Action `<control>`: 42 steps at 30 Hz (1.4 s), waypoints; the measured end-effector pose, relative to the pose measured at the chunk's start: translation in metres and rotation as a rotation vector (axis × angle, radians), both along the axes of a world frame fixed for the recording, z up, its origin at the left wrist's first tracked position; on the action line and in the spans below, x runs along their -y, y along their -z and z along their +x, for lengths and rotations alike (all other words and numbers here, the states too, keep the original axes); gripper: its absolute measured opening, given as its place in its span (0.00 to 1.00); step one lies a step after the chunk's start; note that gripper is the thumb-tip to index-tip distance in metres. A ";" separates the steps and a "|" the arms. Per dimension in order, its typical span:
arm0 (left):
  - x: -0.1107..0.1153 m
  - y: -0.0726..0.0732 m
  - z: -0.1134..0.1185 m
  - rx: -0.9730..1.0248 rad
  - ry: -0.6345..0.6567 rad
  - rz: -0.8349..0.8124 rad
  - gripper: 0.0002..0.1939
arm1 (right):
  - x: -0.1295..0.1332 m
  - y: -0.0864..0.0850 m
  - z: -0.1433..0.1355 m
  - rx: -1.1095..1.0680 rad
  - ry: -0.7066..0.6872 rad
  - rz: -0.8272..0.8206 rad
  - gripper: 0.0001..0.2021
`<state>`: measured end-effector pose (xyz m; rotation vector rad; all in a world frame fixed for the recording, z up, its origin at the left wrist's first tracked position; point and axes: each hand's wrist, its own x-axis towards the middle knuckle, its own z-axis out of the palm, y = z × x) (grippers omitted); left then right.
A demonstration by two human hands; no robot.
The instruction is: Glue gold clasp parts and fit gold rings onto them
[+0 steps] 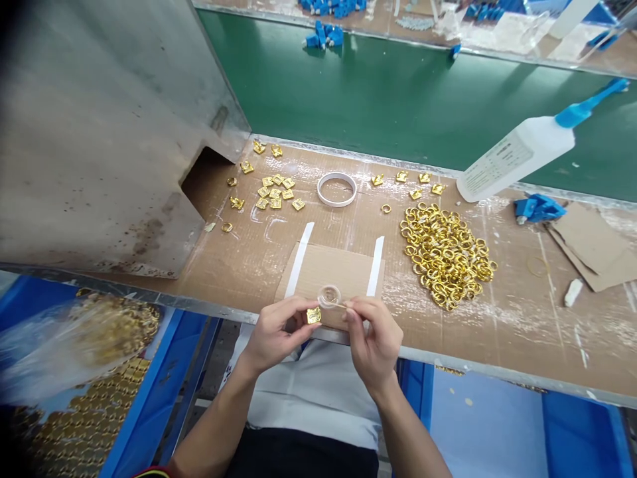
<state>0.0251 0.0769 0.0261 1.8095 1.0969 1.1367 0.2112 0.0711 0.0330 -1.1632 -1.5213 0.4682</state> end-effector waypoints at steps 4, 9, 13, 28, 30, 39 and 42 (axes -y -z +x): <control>0.000 0.000 -0.002 0.026 -0.008 -0.013 0.08 | -0.015 -0.006 -0.001 0.171 -0.006 0.024 0.06; 0.000 0.002 -0.002 0.029 0.009 0.008 0.09 | -0.016 -0.006 -0.004 0.255 0.008 0.014 0.06; 0.000 0.001 -0.003 0.011 0.014 0.011 0.09 | -0.015 -0.005 -0.004 0.263 0.002 0.003 0.06; 0.000 0.003 0.002 -0.036 0.012 0.014 0.08 | 0.014 0.004 -0.011 -0.327 -0.023 -0.149 0.04; 0.000 0.002 0.002 -0.045 0.009 0.008 0.08 | 0.015 0.007 -0.012 -0.323 -0.065 -0.160 0.04; -0.001 0.001 0.003 -0.038 0.014 0.023 0.08 | 0.016 0.017 -0.006 -0.225 -0.134 -0.171 0.07; -0.001 0.001 0.003 -0.045 0.015 0.008 0.08 | 0.017 0.019 -0.006 -0.193 -0.128 -0.171 0.07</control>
